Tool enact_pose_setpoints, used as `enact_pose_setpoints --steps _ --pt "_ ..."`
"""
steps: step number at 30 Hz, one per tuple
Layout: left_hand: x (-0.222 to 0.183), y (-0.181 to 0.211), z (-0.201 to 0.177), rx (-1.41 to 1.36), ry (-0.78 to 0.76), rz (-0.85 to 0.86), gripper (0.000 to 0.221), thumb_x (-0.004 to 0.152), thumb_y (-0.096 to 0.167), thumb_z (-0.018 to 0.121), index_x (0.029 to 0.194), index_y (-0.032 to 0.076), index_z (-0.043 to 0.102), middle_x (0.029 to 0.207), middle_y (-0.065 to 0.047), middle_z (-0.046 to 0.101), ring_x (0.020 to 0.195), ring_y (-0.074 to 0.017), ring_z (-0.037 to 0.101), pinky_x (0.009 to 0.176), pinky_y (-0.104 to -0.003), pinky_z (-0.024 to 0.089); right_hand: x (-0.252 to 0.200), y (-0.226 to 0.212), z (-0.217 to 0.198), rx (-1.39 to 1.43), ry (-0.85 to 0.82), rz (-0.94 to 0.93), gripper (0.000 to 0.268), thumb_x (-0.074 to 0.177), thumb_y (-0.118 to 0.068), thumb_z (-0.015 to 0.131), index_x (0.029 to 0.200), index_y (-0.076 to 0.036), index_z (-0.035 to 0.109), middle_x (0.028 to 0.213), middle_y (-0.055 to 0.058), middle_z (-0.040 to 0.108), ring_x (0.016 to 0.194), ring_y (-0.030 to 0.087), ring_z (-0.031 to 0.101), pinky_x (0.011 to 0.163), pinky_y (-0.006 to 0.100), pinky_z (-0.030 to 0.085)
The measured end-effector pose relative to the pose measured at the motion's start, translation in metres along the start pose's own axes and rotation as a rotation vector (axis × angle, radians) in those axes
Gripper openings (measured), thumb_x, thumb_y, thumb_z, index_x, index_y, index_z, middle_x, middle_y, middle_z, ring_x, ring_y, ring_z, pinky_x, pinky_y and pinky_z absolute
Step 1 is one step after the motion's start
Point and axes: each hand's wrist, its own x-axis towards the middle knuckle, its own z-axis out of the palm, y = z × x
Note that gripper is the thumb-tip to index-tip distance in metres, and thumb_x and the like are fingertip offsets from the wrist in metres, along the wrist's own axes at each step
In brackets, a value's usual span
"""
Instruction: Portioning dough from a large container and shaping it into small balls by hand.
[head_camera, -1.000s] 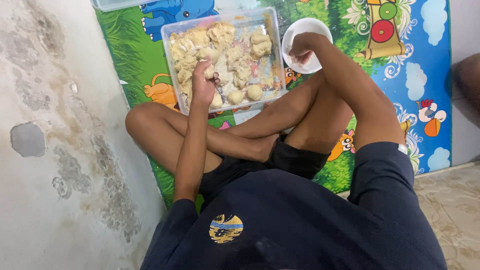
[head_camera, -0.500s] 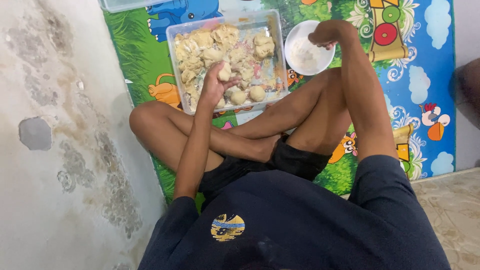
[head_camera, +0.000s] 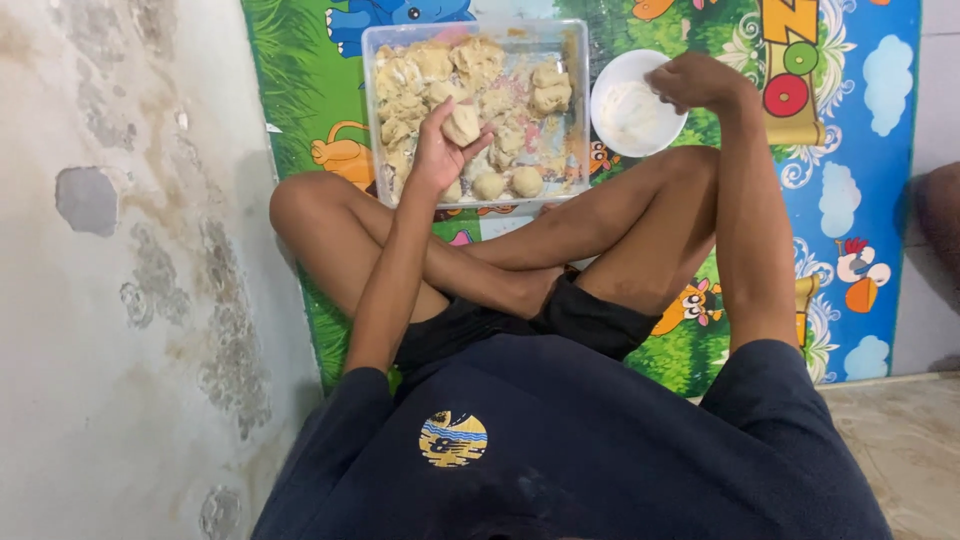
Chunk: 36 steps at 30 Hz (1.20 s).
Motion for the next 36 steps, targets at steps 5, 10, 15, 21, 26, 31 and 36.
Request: enact_pose_setpoints --steps 5,10,15,21,26,31,36 --pt "0.004 -0.004 0.005 0.046 -0.041 -0.005 0.051 0.097 0.031 0.061 0.136 -0.003 0.058 0.112 -0.022 0.066 0.101 -0.0355 0.072 0.088 -0.043 0.064 -0.021 -0.088 0.001 0.057 0.044 -0.233 0.043 0.108 -0.029 0.054 0.077 0.001 0.06 0.067 0.004 0.055 0.056 0.017 0.049 0.055 0.035 0.044" --pt "0.003 -0.005 0.005 0.087 0.011 -0.026 0.062 0.095 0.041 0.06 0.138 -0.004 0.057 0.108 -0.023 0.066 0.099 -0.0379 0.071 0.091 -0.048 0.064 -0.014 -0.171 0.034 -0.265 0.067 -0.571 0.038 0.106 -0.027 0.061 0.083 0.002 0.069 0.071 0.011 0.064 0.056 0.026 0.046 0.06 0.044 0.043" --pt "0.006 -0.011 -0.003 0.055 0.02 -0.037 0.065 0.091 0.043 0.065 0.134 -0.004 0.057 0.117 -0.023 0.062 0.1 -0.0369 0.069 0.083 -0.042 0.066 -0.003 -0.224 0.07 -0.26 0.171 -0.695 0.015 0.081 -0.007 0.074 0.093 -0.009 0.083 0.079 0.016 0.074 0.061 0.037 0.064 0.064 0.047 0.053" --pt "0.003 -0.009 0.0 0.016 0.053 -0.076 0.059 0.089 0.043 0.069 0.127 -0.001 0.06 0.116 -0.021 0.061 0.099 -0.0329 0.067 0.083 -0.043 0.064 -0.002 -0.236 0.084 -0.154 0.283 -0.882 0.026 0.075 0.005 0.071 0.099 0.003 0.08 0.082 0.017 0.077 0.058 0.031 0.066 0.059 0.039 0.053" --pt "-0.002 -0.006 0.009 -0.004 0.046 -0.067 0.067 0.088 0.041 0.068 0.137 -0.003 0.055 0.123 -0.023 0.063 0.103 -0.0346 0.066 0.09 -0.047 0.062 -0.023 -0.25 0.071 -0.07 0.36 -0.956 0.01 0.082 -0.004 0.081 0.088 0.005 0.08 0.076 0.013 0.075 0.054 0.025 0.061 0.057 0.035 0.05" --pt "-0.002 -0.004 0.011 0.0 0.068 -0.069 0.065 0.089 0.044 0.066 0.134 0.0 0.056 0.125 -0.023 0.061 0.107 -0.0367 0.065 0.093 -0.048 0.062 -0.045 -0.265 0.055 -0.084 0.392 -1.005 0.019 0.083 0.009 0.071 0.101 0.009 0.079 0.094 0.018 0.079 0.067 0.033 0.072 0.064 0.04 0.055" --pt "-0.006 -0.002 0.017 0.01 0.024 -0.031 0.061 0.096 0.04 0.057 0.137 -0.006 0.053 0.128 -0.026 0.061 0.112 -0.0374 0.063 0.108 -0.058 0.054 -0.058 -0.27 0.043 -0.127 0.462 -0.959 0.013 0.083 -0.005 0.084 0.094 0.002 0.084 0.081 0.011 0.078 0.054 0.021 0.063 0.057 0.034 0.051"
